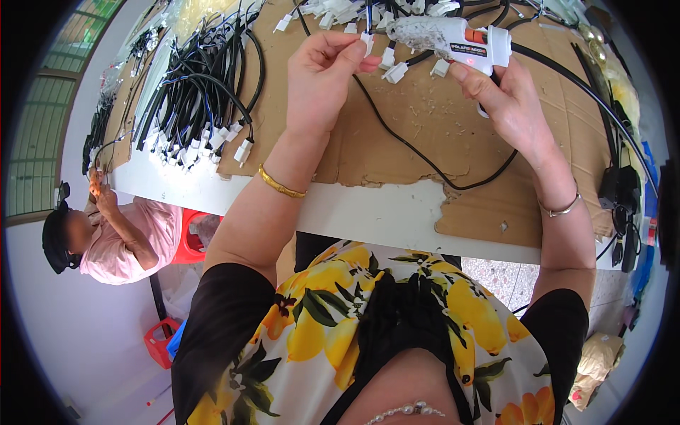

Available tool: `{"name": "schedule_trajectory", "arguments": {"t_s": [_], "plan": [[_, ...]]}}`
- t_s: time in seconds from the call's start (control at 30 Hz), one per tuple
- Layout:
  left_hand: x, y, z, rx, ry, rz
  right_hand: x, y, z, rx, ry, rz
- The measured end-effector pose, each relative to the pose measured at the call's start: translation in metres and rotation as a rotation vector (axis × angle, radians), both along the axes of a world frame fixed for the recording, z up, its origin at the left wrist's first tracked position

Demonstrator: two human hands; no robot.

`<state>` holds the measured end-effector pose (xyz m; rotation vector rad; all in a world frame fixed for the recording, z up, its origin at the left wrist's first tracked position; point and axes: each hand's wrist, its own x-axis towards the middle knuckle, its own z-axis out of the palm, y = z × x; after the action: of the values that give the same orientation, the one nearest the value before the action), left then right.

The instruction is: Applying hot glue to secure connectors on bundles of electrical wires.

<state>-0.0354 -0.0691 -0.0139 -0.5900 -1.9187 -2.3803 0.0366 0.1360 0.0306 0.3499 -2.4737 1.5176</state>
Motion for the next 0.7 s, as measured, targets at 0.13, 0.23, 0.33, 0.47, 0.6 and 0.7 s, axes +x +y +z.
{"name": "schedule_trajectory", "arguments": {"t_s": [0.13, 0.23, 0.33, 0.47, 0.6, 0.7], "plan": [[-0.0025, -0.0023, -0.0018, -0.006, -0.014, 0.028, 0.0018, 0.0007, 0.0035, 0.034, -0.059, -0.002], [-0.0031, -0.0001, 0.0014, 0.041, 0.009, 0.054, 0.0008, -0.0008, 0.0010, -0.024, 0.022, 0.001], [-0.0032, 0.0002, 0.0025, 0.049, 0.015, 0.086, 0.0015, -0.0019, 0.0013, -0.003, 0.063, -0.004], [-0.0050, -0.0014, 0.0008, 0.018, 0.042, 0.118, 0.0012, -0.0027, 0.0006, 0.007, 0.059, 0.011], [-0.0032, -0.0003, 0.0015, 0.007, 0.036, 0.110, 0.0011, -0.0030, -0.0005, -0.005, 0.047, 0.022], [-0.0044, -0.0010, 0.0002, -0.031, 0.058, 0.125, 0.0016, -0.0033, 0.0000, -0.003, 0.042, 0.028]]}}
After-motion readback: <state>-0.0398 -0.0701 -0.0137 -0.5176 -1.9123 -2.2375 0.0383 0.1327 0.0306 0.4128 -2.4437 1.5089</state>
